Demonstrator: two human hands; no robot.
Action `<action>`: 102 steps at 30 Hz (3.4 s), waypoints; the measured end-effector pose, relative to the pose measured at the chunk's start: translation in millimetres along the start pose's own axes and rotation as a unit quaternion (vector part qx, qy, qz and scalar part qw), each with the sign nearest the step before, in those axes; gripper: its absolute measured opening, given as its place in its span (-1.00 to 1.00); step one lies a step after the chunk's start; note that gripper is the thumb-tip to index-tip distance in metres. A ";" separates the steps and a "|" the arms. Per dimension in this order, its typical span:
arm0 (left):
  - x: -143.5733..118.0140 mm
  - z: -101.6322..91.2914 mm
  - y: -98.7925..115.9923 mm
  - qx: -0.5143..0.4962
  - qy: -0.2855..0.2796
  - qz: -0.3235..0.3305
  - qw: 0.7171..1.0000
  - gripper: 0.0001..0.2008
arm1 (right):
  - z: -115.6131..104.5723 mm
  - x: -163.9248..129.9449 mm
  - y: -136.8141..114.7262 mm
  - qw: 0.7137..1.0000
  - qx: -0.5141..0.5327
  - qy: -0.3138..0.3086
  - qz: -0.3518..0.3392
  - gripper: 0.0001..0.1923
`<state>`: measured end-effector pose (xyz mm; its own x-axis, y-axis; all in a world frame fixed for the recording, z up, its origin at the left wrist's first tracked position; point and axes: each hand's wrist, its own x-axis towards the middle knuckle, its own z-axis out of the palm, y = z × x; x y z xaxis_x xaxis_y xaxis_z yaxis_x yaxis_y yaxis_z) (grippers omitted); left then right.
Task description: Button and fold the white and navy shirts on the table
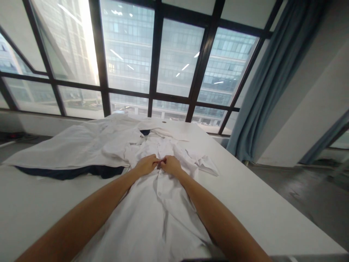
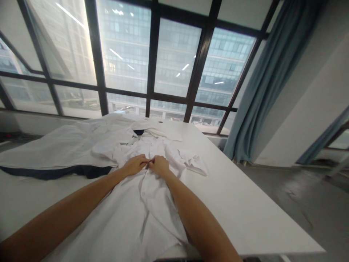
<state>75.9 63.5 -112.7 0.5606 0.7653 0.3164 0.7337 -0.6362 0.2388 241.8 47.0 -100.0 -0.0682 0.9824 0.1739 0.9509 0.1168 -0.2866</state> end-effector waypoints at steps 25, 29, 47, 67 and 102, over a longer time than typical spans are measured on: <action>5.6 -8.6 14.8 0.071 0.054 0.064 0.994 -0.81 | -4.5 10.6 20.7 0.933 0.338 -0.123 0.002 -0.76; 6.0 -4.8 12.7 0.106 0.080 0.069 0.989 -0.82 | -1.5 12.3 21.8 0.928 0.358 -0.099 -0.003 -0.79; 1.5 -10.2 18.1 0.064 0.066 0.024 0.996 -0.78 | 1.9 14.7 26.5 0.945 0.315 -0.073 -0.053 -0.84; 8.9 1.1 4.9 -0.003 0.175 -0.109 0.979 -0.85 | -13.1 15.0 39.0 0.994 0.061 0.091 0.016 -0.79; -35.1 -15.3 32.4 -0.149 0.090 -0.069 0.982 -0.80 | -19.4 -23.6 -5.6 0.911 0.369 -0.184 0.020 -0.78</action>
<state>74.1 14.6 -101.9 0.3674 0.8332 0.4133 0.6372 -0.5492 0.5407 243.9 20.3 -84.2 -0.2627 0.9548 -0.1391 0.5026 0.0123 -0.8645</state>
